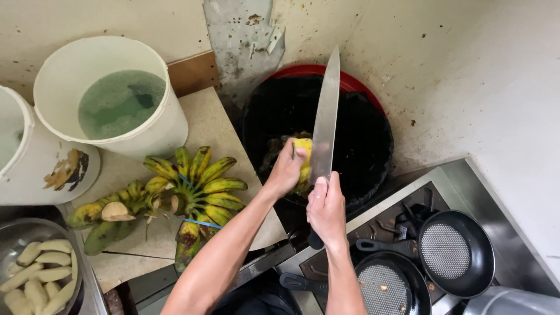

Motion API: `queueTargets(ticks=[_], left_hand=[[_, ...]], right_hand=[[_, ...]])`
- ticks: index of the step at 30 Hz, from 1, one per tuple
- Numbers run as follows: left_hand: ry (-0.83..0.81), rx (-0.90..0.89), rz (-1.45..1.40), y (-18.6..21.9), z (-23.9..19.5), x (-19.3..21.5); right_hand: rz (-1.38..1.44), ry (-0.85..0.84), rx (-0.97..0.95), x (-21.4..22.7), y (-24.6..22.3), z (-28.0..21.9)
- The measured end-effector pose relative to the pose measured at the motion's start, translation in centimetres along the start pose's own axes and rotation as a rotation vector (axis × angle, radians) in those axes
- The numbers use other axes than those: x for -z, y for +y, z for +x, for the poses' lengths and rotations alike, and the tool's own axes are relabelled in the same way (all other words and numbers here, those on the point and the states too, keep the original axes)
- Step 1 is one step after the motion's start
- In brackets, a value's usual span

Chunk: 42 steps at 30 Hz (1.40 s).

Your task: The person peels green bananas using a large knife, removing the skin in strips and placing the peeled fruit into a metal bowl in the sink. The peels are discarded into a nearby trash bin.

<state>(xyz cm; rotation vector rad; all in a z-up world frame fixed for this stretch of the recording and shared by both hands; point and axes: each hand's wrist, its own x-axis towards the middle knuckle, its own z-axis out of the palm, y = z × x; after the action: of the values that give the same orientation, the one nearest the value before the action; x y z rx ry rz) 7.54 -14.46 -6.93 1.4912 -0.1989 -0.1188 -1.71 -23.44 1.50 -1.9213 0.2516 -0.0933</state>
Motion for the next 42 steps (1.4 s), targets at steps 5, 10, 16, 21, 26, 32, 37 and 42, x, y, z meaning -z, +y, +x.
queueTargets(ticks=[5, 10, 16, 21, 26, 32, 37, 42], left_hand=[[-0.042, -0.020, -0.023, 3.9, -1.4, 0.2], [-0.091, -0.057, 0.015, -0.8, -0.1, 0.9], [-0.180, -0.075, 0.044, -1.0, -0.4, 1.4], [-0.287, -0.070, 0.185, -0.2, 0.0, 2.4], [-0.379, -0.062, 0.374, 3.6, -0.1, 3.8], [-0.356, -0.106, 0.594, 7.1, -0.9, 3.9], [-0.218, -0.181, 0.686, 5.7, -1.4, 3.2], [-0.011, -0.285, 0.709, 3.2, -1.8, 2.7]], right_hand=[[0.020, 0.005, 0.021, -0.2, -0.1, 0.5], [0.051, 0.011, 0.029, -0.1, -0.3, 1.1], [0.037, -0.002, 0.056, 0.2, 0.1, 1.6], [0.079, -0.024, 0.111, 0.3, -0.7, 1.6], [0.128, -0.066, 0.099, 0.8, -1.1, 1.4], [0.158, 0.017, 0.087, 0.3, 0.0, 0.9], [0.163, 0.141, 0.090, -1.1, 0.2, 0.8], [0.245, 0.214, 0.109, -2.0, -0.6, 0.6]])
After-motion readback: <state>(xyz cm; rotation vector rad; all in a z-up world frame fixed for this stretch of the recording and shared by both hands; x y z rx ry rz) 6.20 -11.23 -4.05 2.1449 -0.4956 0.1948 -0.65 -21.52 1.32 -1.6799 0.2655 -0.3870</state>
